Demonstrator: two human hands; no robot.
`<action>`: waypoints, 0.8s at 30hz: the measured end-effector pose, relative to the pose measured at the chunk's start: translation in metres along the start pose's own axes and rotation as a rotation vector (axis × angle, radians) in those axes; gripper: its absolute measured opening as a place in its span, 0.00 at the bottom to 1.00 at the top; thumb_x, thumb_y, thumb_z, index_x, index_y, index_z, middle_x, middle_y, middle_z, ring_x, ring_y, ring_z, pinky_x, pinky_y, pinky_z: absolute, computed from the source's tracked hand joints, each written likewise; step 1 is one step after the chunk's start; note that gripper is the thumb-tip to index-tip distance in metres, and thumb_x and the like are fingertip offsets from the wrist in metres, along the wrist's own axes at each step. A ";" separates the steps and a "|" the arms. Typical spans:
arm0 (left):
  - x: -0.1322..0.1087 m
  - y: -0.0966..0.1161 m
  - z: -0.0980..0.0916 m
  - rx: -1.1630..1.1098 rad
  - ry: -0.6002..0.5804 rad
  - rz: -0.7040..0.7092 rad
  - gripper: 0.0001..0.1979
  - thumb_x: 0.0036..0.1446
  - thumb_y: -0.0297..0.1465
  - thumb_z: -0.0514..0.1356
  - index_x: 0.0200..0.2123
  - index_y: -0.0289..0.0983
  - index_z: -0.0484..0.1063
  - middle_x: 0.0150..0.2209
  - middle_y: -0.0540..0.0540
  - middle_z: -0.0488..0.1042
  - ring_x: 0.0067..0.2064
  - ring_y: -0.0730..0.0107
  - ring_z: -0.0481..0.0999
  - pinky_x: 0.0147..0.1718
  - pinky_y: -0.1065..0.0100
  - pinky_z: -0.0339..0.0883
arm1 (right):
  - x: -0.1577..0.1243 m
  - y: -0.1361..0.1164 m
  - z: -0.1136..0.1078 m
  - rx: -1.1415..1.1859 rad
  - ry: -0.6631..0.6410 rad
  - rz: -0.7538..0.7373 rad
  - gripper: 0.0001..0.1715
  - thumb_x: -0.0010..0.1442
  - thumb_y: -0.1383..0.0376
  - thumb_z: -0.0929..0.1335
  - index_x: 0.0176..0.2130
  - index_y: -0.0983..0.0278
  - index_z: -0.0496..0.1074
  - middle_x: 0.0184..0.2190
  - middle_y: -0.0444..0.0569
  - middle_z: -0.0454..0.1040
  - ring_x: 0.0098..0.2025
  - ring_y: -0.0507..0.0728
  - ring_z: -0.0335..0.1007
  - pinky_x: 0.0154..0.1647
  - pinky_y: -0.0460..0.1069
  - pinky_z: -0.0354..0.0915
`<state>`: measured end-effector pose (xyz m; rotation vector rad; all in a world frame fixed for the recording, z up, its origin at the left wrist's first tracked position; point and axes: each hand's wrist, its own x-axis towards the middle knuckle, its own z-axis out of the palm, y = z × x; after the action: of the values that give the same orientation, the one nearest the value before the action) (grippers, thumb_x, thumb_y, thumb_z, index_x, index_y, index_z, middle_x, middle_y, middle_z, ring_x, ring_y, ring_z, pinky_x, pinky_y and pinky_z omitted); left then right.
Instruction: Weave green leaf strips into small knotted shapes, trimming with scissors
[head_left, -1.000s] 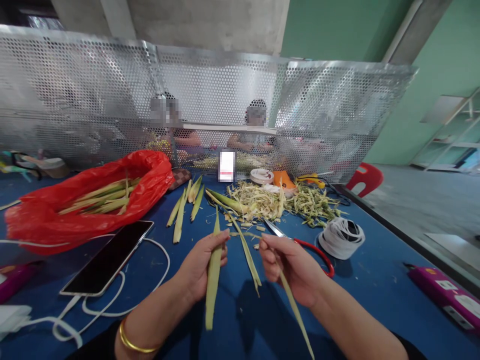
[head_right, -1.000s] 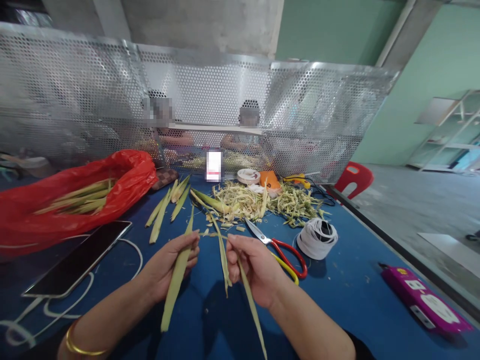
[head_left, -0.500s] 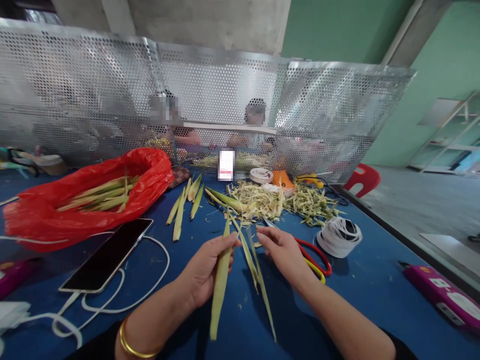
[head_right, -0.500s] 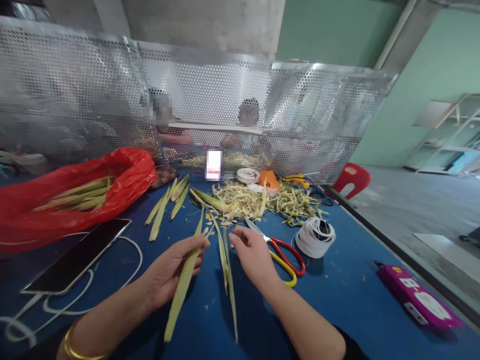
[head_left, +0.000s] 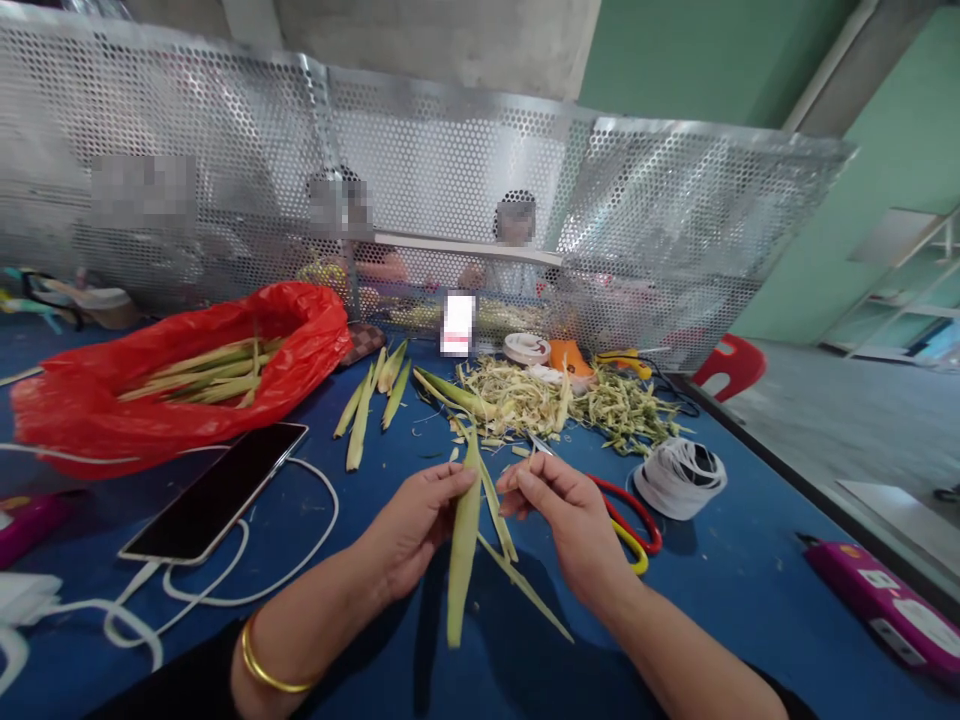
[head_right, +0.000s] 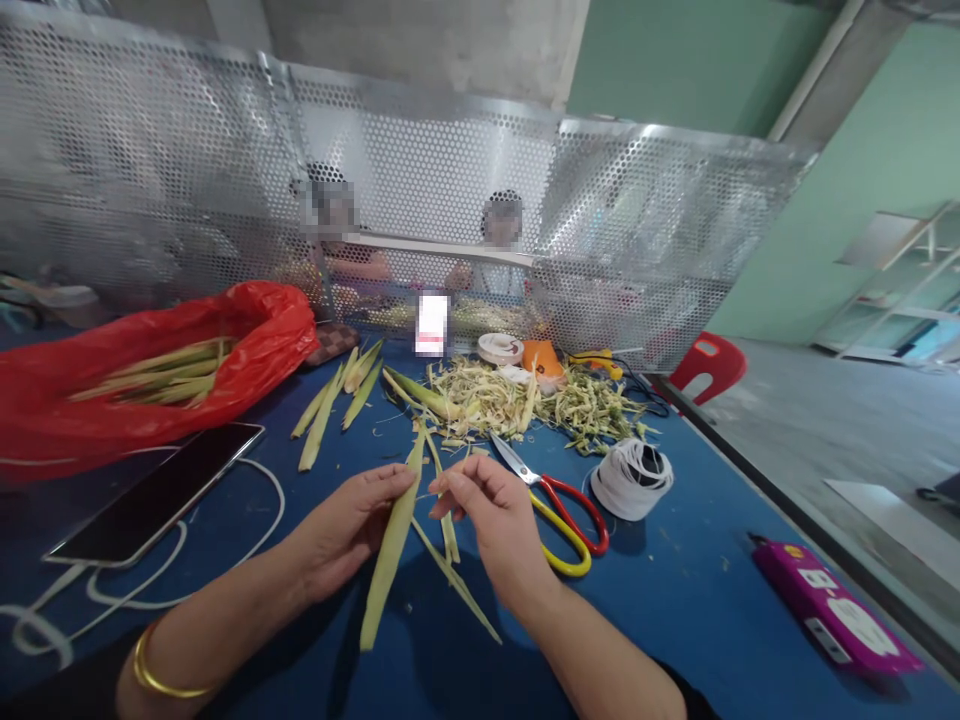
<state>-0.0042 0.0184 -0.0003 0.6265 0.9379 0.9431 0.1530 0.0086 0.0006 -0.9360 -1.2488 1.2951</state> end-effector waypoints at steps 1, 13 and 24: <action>0.002 0.002 -0.001 -0.022 0.033 0.004 0.07 0.49 0.29 0.63 0.24 0.35 0.68 0.20 0.51 0.69 0.21 0.77 0.67 0.23 0.75 0.62 | -0.002 -0.004 -0.001 0.025 -0.061 -0.005 0.12 0.57 0.59 0.68 0.28 0.65 0.72 0.25 0.46 0.72 0.26 0.51 0.68 0.31 0.46 0.61; 0.015 0.007 -0.014 -0.038 0.257 0.120 0.04 0.50 0.28 0.62 0.28 0.35 0.69 0.24 0.49 0.72 0.25 0.73 0.72 0.27 0.72 0.67 | -0.013 -0.041 -0.053 0.345 -0.653 0.169 0.23 0.46 0.50 0.73 0.16 0.63 0.65 0.11 0.43 0.66 0.12 0.50 0.62 0.17 0.45 0.60; 0.007 0.007 -0.010 0.110 0.253 0.218 0.10 0.42 0.34 0.66 0.26 0.36 0.70 0.22 0.52 0.71 0.21 0.76 0.68 0.22 0.74 0.60 | 0.039 -0.004 -0.087 -1.580 0.445 -0.422 0.14 0.57 0.72 0.61 0.41 0.70 0.71 0.47 0.64 0.70 0.44 0.65 0.68 0.43 0.56 0.61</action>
<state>-0.0137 0.0288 -0.0023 0.7244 1.1691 1.1911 0.2331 0.0598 -0.0028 -1.7098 -1.8607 -0.4884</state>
